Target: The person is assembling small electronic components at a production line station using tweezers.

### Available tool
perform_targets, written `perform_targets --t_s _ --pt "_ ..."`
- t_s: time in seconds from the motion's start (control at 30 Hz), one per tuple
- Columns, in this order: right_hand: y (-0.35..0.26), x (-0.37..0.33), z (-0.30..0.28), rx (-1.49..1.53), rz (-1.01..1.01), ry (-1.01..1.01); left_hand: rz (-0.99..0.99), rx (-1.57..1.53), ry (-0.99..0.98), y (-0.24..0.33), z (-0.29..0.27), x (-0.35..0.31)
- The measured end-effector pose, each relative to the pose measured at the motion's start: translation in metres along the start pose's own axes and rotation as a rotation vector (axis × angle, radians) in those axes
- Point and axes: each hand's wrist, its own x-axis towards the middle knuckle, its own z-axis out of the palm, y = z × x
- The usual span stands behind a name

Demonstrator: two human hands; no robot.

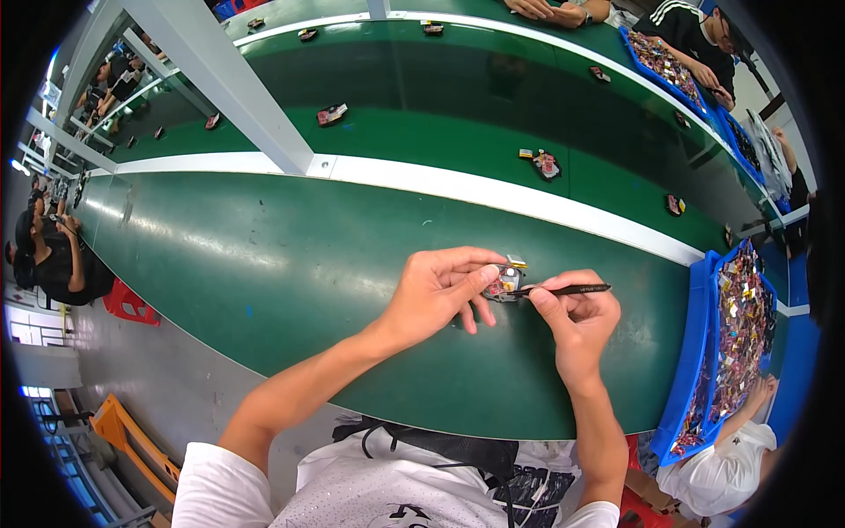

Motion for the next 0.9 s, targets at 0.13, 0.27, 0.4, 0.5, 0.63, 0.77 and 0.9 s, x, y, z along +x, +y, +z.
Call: perform_targets --t_s 0.13,0.27,0.4,0.5,0.63,0.77,0.9 --pt "0.004 -0.005 0.004 -0.05 -0.117 0.024 0.024 -0.041 -0.037 -0.004 -0.002 0.001" --pt "0.004 -0.008 0.008 -0.112 -0.171 0.011 0.044 -0.049 -0.048 -0.005 -0.004 -0.001" --pt "0.001 -0.008 0.007 -0.165 -0.236 -0.003 0.054 -0.067 -0.034 -0.007 0.0 0.0" --pt "0.003 -0.007 0.007 -0.206 -0.28 -0.007 0.051 -0.053 -0.019 -0.008 0.001 0.001" --pt "0.002 -0.008 0.006 -0.212 -0.3 -0.008 0.067 -0.055 -0.018 -0.009 0.003 0.001" --pt "0.0 -0.007 0.005 -0.236 -0.327 -0.004 0.052 -0.065 0.013 -0.006 0.008 0.0" --pt "-0.001 -0.008 0.008 -0.25 -0.334 0.007 0.089 -0.021 -0.001 -0.004 0.005 -0.002"
